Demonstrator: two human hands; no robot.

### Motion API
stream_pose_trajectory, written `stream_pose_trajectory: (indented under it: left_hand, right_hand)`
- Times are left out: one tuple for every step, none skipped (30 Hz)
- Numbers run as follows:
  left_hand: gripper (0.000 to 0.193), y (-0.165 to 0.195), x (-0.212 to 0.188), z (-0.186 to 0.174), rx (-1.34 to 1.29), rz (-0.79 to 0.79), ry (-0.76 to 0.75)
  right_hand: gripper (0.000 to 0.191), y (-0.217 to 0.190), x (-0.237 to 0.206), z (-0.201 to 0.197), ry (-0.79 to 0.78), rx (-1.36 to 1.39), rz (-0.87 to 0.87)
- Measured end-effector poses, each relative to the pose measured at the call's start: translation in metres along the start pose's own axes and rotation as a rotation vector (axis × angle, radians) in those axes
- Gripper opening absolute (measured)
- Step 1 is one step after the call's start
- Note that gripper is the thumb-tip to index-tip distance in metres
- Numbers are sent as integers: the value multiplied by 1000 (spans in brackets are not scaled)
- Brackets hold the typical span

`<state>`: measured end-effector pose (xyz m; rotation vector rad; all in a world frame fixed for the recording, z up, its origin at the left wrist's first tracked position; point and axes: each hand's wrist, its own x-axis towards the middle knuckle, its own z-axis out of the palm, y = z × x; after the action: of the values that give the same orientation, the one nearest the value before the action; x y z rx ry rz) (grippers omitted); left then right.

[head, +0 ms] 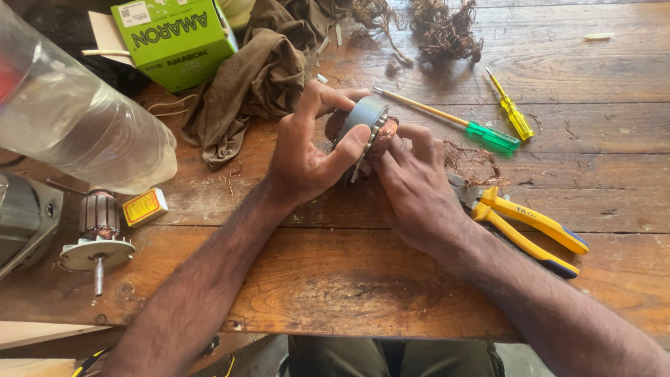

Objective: The person holds a motor stator on a wooden workbench and uses a thin wooden stick to pry and loosen copper windings from the slots, pulling loosened wire out by hand and placing it in a pile on the table. They alternate between prying with the stick and gripping wire with pliers to extract remaining windings.

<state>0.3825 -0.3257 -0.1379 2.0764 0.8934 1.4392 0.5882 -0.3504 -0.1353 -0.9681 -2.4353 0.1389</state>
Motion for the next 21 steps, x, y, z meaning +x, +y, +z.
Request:
stream_pose_trajectory:
  left_hand:
    - [30,0,0,0,-6,-6,-8]
    - [29,-1,0,0,-2,-2,-6]
    - [29,-1,0,0,1,2,-4]
    - [28,0,-1,0,5,8,0]
    - [29,0,-1,0,0,6,-1]
    - [29,1,-2,0,-4,6,-1]
    - [30,2,-3,0,-8,5,0]
    - [29,4,-3,0,-7,5,3]
    - [29,5,-3,-1,-6,4,5]
    - [29,6,-3,-1,-5,4,8]
    - [30,7,-3,-1,-1,-1,8]
    - [30,7,-3,-1,4,-7,9]
    - [30,8,-3,-1,8,-14,9]
    - [30,8,-3,-1,5,-16,10]
    - [30,8,-3,0,0,-18,10]
    - [30,7,-3,0,-4,-19,10]
    - [30,7,-2,0,-1,-9,11]
    - [29,7,-2,1,4,2,13]
    - [29,6,-2,1,9,12,15]
    - [29,6,-2,1,4,3,17]
    - [29,6,-2,2,0,-6,20]
  right_hand:
    - [34,0,0,-1,-9,1,-2]
    - [38,1,-1,-2,9,-6,-21]
    - [42,1,-1,-3,27,-12,-39]
    - [46,2,-2,-4,44,-20,-59]
    - [47,1,-2,-5,66,3,-60]
    - [48,1,-2,-5,89,26,-63]
    - [49,0,-2,-5,110,49,-66]
    - [47,0,-2,-5,114,40,-61]
    - [44,0,-2,-5,117,32,-56]
    - [42,-1,-2,-4,121,23,-51]
    - [40,-1,-1,-4,123,27,-47]
    - [38,-1,-1,-4,124,31,-45]
    - [36,-1,-1,-3,125,36,-41]
    - [34,-1,-1,-2,122,31,-32]
    - [32,-1,-1,-1,119,26,-22]
    - [31,-1,-1,0,116,19,-13]
    - [33,-2,-1,1,122,-3,-7]
    - [36,-2,0,3,128,-25,-3]
    - [39,-2,0,4,133,-46,1]
    - [40,-3,0,6,140,-64,-1]
    - [42,-3,0,7,147,-80,-3]
